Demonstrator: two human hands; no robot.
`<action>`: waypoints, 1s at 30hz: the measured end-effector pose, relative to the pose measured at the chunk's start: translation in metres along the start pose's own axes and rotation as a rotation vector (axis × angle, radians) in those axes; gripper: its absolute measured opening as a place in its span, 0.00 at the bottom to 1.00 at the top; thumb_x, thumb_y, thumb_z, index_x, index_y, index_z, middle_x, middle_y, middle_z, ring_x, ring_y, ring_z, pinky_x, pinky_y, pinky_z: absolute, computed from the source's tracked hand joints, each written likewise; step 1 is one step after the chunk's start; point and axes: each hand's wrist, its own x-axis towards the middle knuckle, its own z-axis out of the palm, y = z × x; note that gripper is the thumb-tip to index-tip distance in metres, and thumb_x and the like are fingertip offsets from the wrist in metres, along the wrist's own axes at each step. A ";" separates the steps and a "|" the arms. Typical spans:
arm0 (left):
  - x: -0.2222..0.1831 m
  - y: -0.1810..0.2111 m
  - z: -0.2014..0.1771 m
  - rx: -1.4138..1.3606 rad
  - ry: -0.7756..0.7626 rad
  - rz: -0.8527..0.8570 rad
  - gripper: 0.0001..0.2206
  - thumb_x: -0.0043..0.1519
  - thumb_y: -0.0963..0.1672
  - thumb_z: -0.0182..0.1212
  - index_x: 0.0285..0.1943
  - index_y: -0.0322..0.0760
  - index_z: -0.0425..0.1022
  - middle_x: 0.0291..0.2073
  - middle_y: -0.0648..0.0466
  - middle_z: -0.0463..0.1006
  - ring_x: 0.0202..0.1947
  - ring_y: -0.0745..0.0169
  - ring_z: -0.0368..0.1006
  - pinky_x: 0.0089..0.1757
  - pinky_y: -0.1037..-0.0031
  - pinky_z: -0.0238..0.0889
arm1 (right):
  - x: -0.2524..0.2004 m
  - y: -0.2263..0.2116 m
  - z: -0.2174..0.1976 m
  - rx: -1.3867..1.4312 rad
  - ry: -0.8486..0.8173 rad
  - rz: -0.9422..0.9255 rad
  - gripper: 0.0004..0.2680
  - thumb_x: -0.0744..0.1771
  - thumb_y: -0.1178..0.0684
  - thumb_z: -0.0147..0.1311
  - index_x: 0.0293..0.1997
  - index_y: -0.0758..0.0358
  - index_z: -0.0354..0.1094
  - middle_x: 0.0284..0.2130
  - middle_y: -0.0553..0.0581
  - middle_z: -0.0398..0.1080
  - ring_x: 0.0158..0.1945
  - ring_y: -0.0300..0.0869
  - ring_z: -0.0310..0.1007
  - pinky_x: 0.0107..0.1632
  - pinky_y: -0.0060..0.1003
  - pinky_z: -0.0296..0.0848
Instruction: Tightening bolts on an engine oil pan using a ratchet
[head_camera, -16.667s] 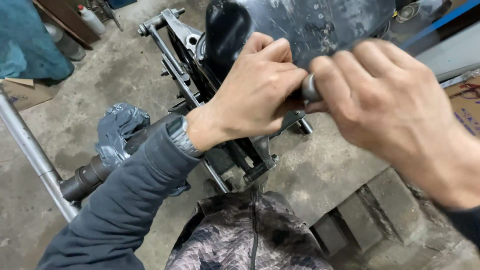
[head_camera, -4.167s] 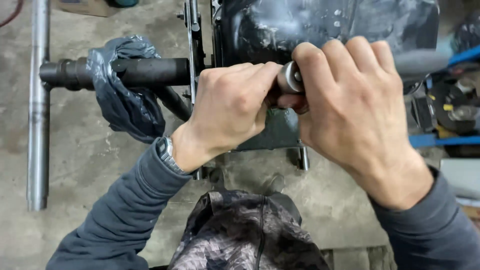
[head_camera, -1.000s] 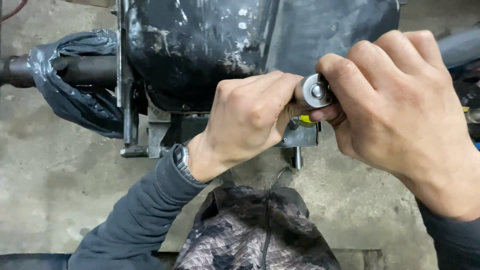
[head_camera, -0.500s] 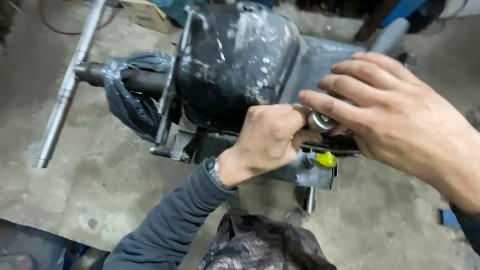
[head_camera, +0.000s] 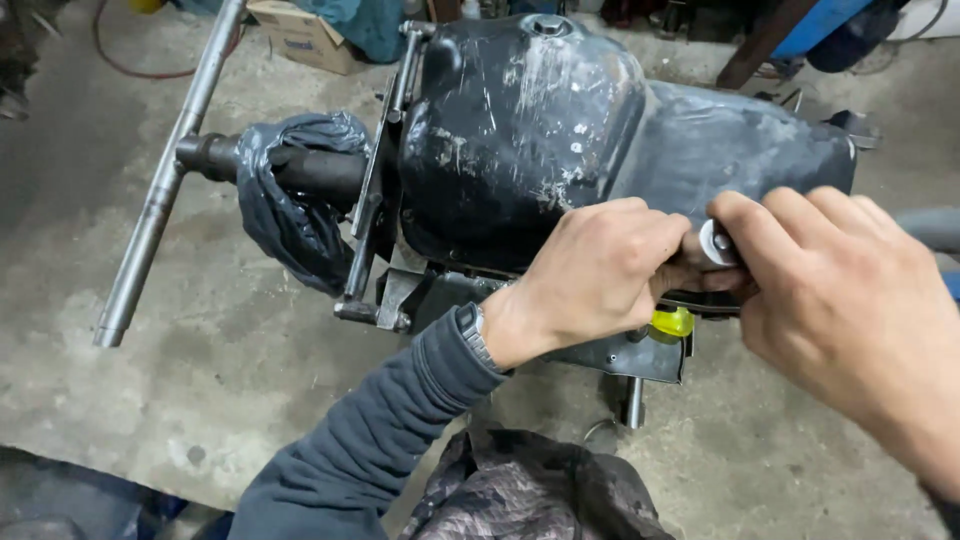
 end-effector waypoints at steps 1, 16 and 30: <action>0.001 -0.002 0.003 0.009 -0.004 0.000 0.05 0.59 0.41 0.55 0.33 0.37 0.64 0.24 0.49 0.72 0.28 0.44 0.69 0.29 0.54 0.59 | 0.007 0.010 0.007 0.047 0.043 -0.141 0.19 0.60 0.56 0.52 0.57 0.51 0.63 0.32 0.46 0.63 0.40 0.43 0.68 0.48 0.36 0.71; 0.000 -0.007 -0.026 -0.031 -0.109 0.122 0.06 0.55 0.35 0.53 0.31 0.34 0.60 0.22 0.49 0.68 0.24 0.46 0.63 0.26 0.56 0.54 | 0.036 0.003 -0.009 0.150 0.255 -0.334 0.12 0.71 0.46 0.32 0.36 0.59 0.60 0.32 0.54 0.62 0.39 0.50 0.65 0.58 0.44 0.70; 0.000 -0.014 -0.023 -0.023 -0.173 0.064 0.06 0.51 0.36 0.54 0.35 0.36 0.65 0.22 0.48 0.71 0.24 0.43 0.66 0.26 0.53 0.55 | 0.005 -0.062 -0.047 -0.089 -0.078 0.369 0.13 0.70 0.40 0.49 0.31 0.53 0.56 0.26 0.51 0.63 0.31 0.49 0.65 0.39 0.42 0.64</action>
